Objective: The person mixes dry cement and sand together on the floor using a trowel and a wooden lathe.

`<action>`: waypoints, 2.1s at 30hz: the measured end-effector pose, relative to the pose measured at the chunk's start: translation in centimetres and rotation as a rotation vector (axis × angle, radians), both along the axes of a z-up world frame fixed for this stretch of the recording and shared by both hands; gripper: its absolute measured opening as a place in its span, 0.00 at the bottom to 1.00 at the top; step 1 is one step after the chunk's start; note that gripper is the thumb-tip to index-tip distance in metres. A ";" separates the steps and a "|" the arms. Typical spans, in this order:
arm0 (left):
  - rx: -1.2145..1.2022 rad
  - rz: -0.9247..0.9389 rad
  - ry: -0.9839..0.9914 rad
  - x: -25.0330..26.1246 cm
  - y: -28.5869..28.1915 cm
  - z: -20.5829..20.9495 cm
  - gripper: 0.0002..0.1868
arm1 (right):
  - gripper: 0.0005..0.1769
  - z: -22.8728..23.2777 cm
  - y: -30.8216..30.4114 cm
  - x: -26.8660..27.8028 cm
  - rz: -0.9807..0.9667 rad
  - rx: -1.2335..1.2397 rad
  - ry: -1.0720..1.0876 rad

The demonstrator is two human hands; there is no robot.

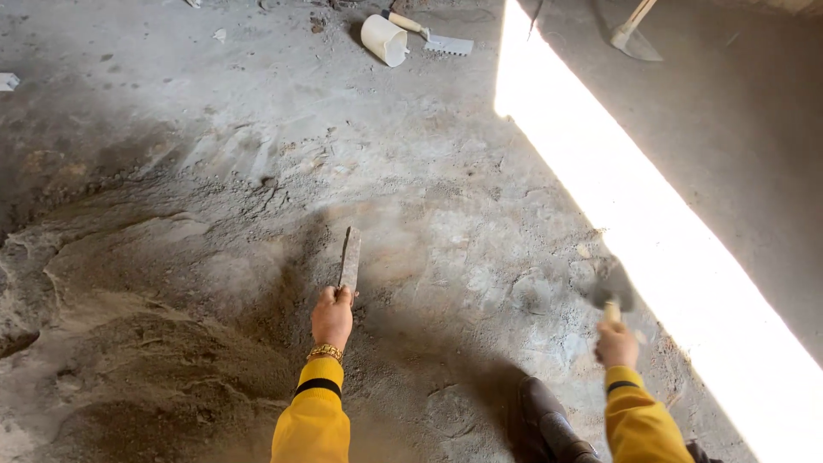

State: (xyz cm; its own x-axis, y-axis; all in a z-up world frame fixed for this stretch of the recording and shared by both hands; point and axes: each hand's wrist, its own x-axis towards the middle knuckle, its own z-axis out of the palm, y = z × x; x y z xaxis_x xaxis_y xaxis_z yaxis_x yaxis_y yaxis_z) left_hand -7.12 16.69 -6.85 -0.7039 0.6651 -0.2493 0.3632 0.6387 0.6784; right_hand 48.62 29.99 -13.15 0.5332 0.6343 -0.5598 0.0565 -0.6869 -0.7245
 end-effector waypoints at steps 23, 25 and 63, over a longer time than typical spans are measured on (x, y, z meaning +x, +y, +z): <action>0.071 -0.134 0.052 3.3 2.3 -2.1 0.20 | 0.22 1.0 10.0 8.7 -0.086 0.036 0.000; 0.006 -0.157 -0.016 4.3 2.8 -3.6 0.19 | 0.22 1.1 10.4 6.2 0.034 0.064 0.003; 0.168 -0.136 -0.215 14.4 10.7 -1.4 0.19 | 0.17 1.6 27.9 -4.6 0.366 0.250 -0.030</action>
